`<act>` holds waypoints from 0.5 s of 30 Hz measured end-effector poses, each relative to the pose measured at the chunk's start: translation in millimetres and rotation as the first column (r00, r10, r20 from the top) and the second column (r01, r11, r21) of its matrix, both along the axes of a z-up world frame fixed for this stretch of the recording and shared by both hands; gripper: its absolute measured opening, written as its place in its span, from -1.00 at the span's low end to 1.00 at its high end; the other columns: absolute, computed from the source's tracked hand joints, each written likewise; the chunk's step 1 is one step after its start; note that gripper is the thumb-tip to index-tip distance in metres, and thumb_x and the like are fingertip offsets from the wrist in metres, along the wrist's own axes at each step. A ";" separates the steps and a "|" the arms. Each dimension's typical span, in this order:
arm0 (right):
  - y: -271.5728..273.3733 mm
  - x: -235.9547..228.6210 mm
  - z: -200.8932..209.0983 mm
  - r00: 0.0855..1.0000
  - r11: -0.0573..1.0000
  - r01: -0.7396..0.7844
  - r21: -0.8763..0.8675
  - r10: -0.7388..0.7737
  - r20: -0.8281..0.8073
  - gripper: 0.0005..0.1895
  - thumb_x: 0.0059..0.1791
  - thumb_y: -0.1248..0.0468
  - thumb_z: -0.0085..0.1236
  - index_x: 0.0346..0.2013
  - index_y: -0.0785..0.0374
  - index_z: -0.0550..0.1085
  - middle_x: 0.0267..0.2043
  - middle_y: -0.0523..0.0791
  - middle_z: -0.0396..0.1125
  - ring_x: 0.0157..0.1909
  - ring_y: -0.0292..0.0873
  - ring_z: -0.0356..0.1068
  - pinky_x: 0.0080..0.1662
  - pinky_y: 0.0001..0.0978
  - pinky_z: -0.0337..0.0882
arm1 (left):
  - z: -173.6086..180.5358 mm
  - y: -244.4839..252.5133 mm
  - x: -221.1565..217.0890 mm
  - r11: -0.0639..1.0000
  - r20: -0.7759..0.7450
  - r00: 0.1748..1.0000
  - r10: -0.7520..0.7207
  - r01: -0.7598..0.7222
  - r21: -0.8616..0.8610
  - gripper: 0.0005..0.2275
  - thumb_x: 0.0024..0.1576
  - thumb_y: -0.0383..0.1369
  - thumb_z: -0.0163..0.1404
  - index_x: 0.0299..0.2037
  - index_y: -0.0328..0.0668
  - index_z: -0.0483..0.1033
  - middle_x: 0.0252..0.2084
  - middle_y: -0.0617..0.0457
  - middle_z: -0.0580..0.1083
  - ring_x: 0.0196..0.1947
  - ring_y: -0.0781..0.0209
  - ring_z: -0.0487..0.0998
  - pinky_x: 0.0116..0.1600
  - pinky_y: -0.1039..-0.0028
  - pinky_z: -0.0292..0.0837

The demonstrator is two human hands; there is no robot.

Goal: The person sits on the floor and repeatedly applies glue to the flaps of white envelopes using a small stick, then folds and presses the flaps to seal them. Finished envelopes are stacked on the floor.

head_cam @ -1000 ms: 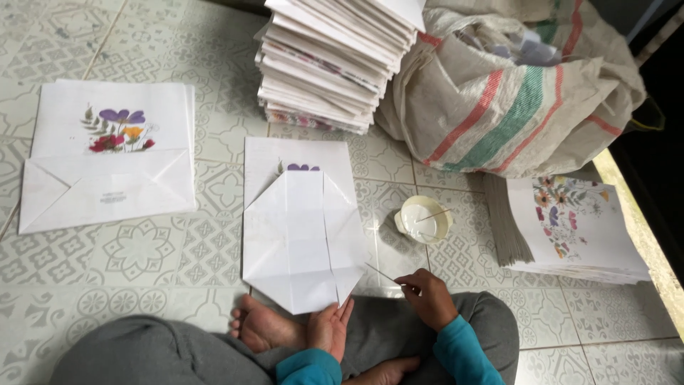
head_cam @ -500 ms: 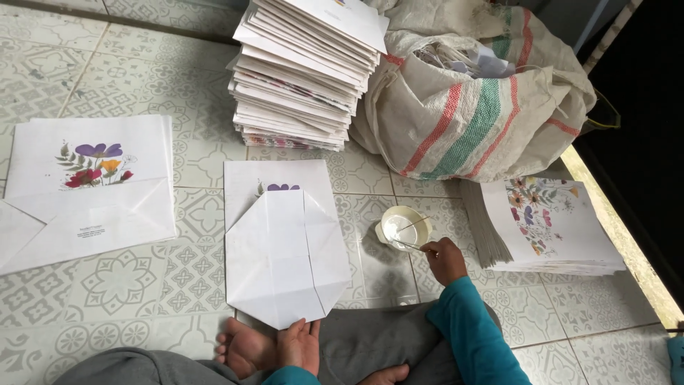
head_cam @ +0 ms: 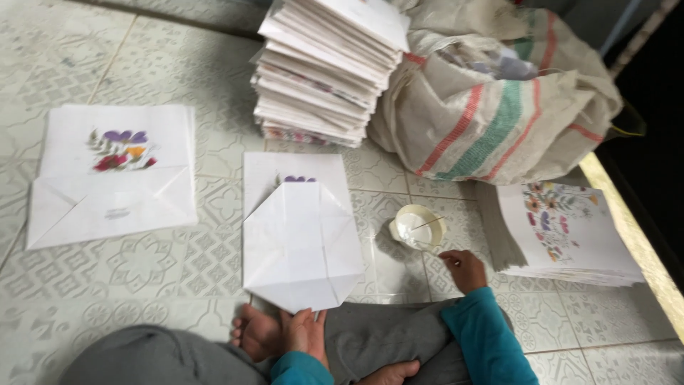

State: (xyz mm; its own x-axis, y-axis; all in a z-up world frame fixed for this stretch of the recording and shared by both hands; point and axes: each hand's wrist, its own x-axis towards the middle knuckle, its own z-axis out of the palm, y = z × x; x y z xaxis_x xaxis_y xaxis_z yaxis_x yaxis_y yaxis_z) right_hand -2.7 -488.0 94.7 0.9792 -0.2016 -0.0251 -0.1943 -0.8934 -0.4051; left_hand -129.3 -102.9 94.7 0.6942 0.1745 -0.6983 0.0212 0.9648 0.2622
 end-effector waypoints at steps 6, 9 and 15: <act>60.4 -33.2 37.8 0.990 0.918 -0.058 0.391 0.002 0.142 -0.80 -0.03 0.42 0.23 -0.13 0.25 0.68 -0.34 -0.11 0.40 -0.38 -0.25 0.24 -0.27 -0.43 0.32 | -3.1 -0.4 -3.2 0.996 0.032 0.998 0.046 -0.043 -0.082 -0.21 -0.03 -0.75 -0.36 0.50 -0.01 -0.05 0.26 -0.40 0.27 0.23 -0.22 0.33 0.48 -0.10 0.14; 115.6 -72.0 47.6 0.990 0.827 -0.138 0.545 0.111 0.082 -0.78 -0.06 0.46 0.22 -0.15 0.31 0.68 -0.33 -0.12 0.45 -0.37 -0.28 0.29 -0.29 -0.48 0.32 | 7.8 1.0 -4.0 0.993 0.038 0.998 0.051 -0.046 -0.113 -0.25 0.00 -0.75 -0.36 0.49 -0.06 0.01 0.26 -0.39 0.29 0.20 -0.20 0.36 0.45 -0.05 0.19; 186.6 -144.3 54.4 0.973 0.874 -0.219 0.433 0.231 0.024 -0.75 -0.15 0.41 0.23 -0.24 0.20 0.74 -0.39 -0.20 0.41 -0.45 -0.29 0.27 -0.35 -0.49 0.31 | 16.5 2.7 -2.2 0.983 -0.004 0.999 0.036 -0.037 -0.181 -0.35 0.04 -0.67 -0.35 0.44 -0.15 0.03 0.27 -0.45 0.28 0.27 -0.32 0.34 0.47 -0.05 0.17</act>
State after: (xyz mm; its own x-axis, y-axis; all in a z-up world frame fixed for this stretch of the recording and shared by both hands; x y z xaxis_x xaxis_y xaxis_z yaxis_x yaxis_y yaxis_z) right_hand -147.0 -301.4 149.1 0.9944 0.0611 -0.0860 -0.0253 -0.6532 -0.7568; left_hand -131.4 -100.2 111.2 0.6894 0.0707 -0.7209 -0.0149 0.9964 0.0835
